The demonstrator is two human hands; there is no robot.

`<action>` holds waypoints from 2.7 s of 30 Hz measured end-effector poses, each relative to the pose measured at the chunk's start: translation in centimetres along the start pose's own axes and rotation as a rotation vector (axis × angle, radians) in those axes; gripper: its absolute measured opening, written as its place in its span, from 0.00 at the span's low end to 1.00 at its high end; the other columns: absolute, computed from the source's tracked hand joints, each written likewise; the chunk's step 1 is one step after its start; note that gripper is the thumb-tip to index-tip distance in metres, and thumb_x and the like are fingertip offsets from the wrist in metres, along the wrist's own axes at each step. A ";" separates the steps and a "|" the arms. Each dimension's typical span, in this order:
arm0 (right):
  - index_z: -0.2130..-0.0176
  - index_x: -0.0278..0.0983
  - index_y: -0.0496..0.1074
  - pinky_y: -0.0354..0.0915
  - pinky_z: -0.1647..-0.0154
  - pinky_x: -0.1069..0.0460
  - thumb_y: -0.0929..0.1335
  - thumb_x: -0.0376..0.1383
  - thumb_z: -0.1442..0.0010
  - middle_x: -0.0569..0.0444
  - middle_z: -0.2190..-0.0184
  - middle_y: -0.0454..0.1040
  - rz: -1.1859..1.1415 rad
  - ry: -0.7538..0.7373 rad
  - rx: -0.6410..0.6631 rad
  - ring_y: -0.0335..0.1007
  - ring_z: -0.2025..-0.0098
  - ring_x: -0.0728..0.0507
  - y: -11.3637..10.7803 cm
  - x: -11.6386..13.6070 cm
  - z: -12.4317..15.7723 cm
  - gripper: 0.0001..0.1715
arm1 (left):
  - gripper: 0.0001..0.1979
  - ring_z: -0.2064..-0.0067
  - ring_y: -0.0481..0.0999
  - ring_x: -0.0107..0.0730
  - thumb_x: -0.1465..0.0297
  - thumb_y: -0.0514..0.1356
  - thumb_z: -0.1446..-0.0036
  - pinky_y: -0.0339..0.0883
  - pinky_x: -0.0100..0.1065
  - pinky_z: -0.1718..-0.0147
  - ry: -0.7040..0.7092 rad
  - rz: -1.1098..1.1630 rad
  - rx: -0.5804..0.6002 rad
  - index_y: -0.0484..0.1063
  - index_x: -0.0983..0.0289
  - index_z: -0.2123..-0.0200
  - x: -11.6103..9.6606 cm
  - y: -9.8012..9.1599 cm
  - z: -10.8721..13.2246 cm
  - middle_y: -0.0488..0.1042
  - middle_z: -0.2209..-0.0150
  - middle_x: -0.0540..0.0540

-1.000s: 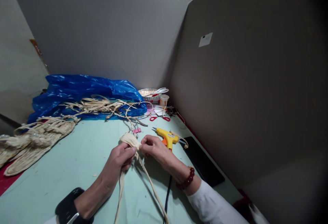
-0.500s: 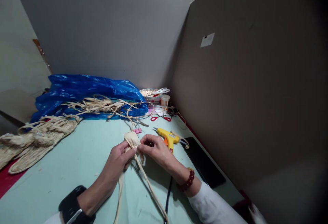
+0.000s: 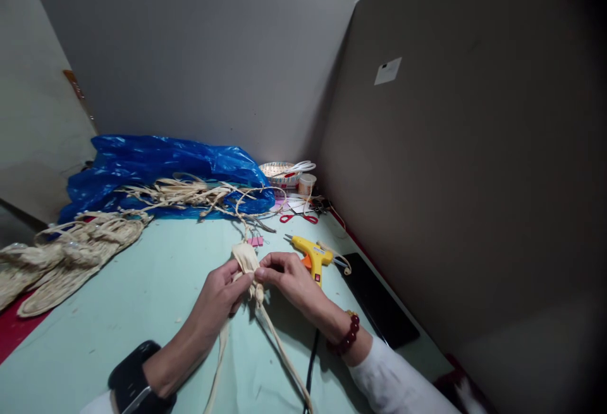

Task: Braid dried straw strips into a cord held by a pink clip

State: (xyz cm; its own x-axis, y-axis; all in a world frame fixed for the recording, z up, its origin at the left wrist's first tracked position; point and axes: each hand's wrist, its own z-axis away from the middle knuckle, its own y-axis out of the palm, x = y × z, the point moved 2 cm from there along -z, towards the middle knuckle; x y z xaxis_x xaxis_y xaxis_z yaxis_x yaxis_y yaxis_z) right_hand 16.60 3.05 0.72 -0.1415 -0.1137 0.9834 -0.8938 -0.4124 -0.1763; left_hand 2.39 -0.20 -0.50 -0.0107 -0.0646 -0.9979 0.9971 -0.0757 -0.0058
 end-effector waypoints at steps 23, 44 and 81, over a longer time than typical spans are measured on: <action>0.71 0.35 0.68 0.55 0.68 0.54 0.66 0.36 0.45 0.57 0.74 0.65 -0.010 -0.084 -0.009 0.58 0.70 0.49 0.8 2.2 1.5 0.07 | 0.10 0.69 0.70 0.36 0.71 0.59 0.55 0.61 0.31 0.70 0.053 -0.130 -0.120 0.74 0.65 0.66 0.9 -0.2 -0.7 0.74 0.73 0.50; 0.69 0.38 0.68 0.65 0.66 0.56 0.66 0.34 0.47 0.56 0.69 0.71 -0.708 -0.543 -0.537 0.69 0.66 0.51 -11.2 5.6 2.4 0.02 | 0.08 0.84 0.48 0.20 0.65 0.59 0.61 0.38 0.26 0.84 -0.099 -0.092 -0.030 0.63 0.62 0.81 0.1 0.2 -0.6 0.56 0.87 0.41; 0.69 0.35 0.67 0.56 0.78 0.56 0.66 0.36 0.43 0.59 0.80 0.68 0.146 0.066 0.058 0.61 0.79 0.51 0.2 -0.5 1.4 0.06 | 0.18 0.86 0.45 0.15 0.58 0.64 0.58 0.35 0.24 0.87 -0.131 0.115 0.059 0.68 0.66 0.70 1.3 -0.3 -1.3 0.54 0.87 0.39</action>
State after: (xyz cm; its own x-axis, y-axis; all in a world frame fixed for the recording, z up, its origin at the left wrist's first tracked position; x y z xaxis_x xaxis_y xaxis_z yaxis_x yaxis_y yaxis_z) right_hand 17.12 1.73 0.18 -0.2976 -0.1174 0.9474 -0.8357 -0.4477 -0.3180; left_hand 2.14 1.08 -1.90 0.0893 -0.2048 -0.9747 0.9863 -0.1183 0.1152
